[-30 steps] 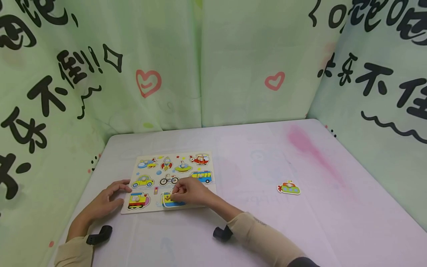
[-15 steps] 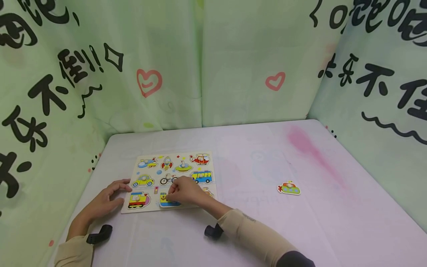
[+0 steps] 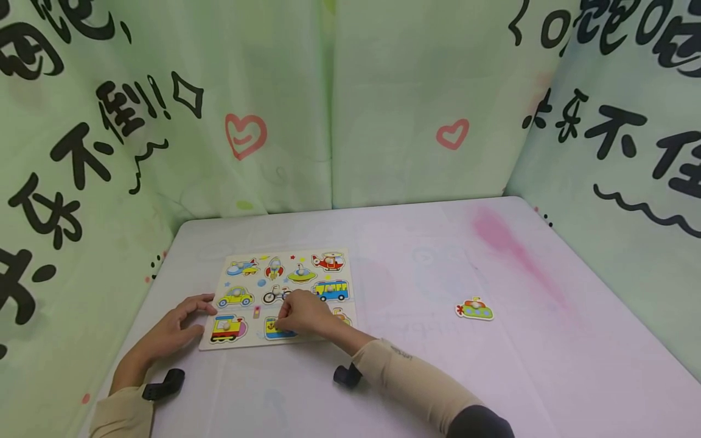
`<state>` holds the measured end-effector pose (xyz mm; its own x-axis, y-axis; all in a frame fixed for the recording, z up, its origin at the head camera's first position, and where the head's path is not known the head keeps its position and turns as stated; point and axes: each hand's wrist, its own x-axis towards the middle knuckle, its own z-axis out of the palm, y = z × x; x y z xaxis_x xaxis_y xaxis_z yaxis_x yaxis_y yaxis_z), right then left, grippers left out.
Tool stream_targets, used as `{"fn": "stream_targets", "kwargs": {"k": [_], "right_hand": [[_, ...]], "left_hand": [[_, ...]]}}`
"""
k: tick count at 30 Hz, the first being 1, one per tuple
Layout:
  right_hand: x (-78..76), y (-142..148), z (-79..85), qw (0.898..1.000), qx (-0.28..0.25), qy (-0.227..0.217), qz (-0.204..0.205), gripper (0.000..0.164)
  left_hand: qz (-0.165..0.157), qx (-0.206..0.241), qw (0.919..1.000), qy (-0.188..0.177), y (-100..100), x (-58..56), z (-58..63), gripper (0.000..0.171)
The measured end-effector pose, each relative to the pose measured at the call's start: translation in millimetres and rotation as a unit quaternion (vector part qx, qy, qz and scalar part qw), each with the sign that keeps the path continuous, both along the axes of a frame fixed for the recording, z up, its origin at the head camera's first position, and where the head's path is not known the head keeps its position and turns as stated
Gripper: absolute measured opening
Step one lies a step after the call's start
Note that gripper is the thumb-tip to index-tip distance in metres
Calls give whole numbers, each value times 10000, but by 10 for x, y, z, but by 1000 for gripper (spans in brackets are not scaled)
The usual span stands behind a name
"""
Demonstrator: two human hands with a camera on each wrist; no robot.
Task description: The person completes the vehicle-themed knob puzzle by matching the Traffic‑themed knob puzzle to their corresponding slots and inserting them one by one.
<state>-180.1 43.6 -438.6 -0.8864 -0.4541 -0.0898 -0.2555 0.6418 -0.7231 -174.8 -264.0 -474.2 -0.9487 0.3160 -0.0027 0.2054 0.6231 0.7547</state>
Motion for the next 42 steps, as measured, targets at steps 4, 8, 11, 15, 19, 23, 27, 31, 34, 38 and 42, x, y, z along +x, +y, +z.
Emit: {"fn": "stream_targets", "kwargs": {"k": [4, 8, 11, 15, 19, 23, 27, 31, 34, 38, 42], "right_hand": [[-7, -2, -6, 10000, 37, 50, 7, 15], [-13, 7, -16, 10000, 49, 16, -34, 15], [-19, 33, -27, 9999, 25, -52, -99, 15], [-14, 92, -44, 9999, -96, -48, -52, 16], [17, 159, -32, 9991, -379, 18, 168, 17], [64, 227, 6, 9978, -582, 15, 314, 18], [115, 310, 45, 9976, -634, -31, 272, 18], [149, 414, 92, 9977, -626, 97, 225, 16], [162, 505, 126, 9976, -588, 245, 253, 14], [170, 637, 146, 9977, -497, 401, 224, 14], [168, 771, 155, 9977, -425, 501, 153, 14]], "left_hand": [[-3, -4, 10000, 6, 1, 4, 9, 31], [-10, 8, 10000, 19, 5, 5, 15, 31], [-11, 23, 10000, 13, 9, 1, 14, 31], [-43, 46, 10000, 42, 11, -7, 5, 30], [-80, 80, 9999, 101, 10, -10, 2, 30], [-78, 90, 9999, 104, 11, -11, 0, 30], [-58, 84, 9999, 66, 13, -8, -5, 30], [-33, 66, 10000, 52, 15, -5, 2, 30], [-11, 43, 10000, 38, 16, 1, 12, 30], [-3, 34, 10000, 11, 15, 6, 21, 30], [12, 18, 10000, -7, 12, 8, 20, 30]]}}
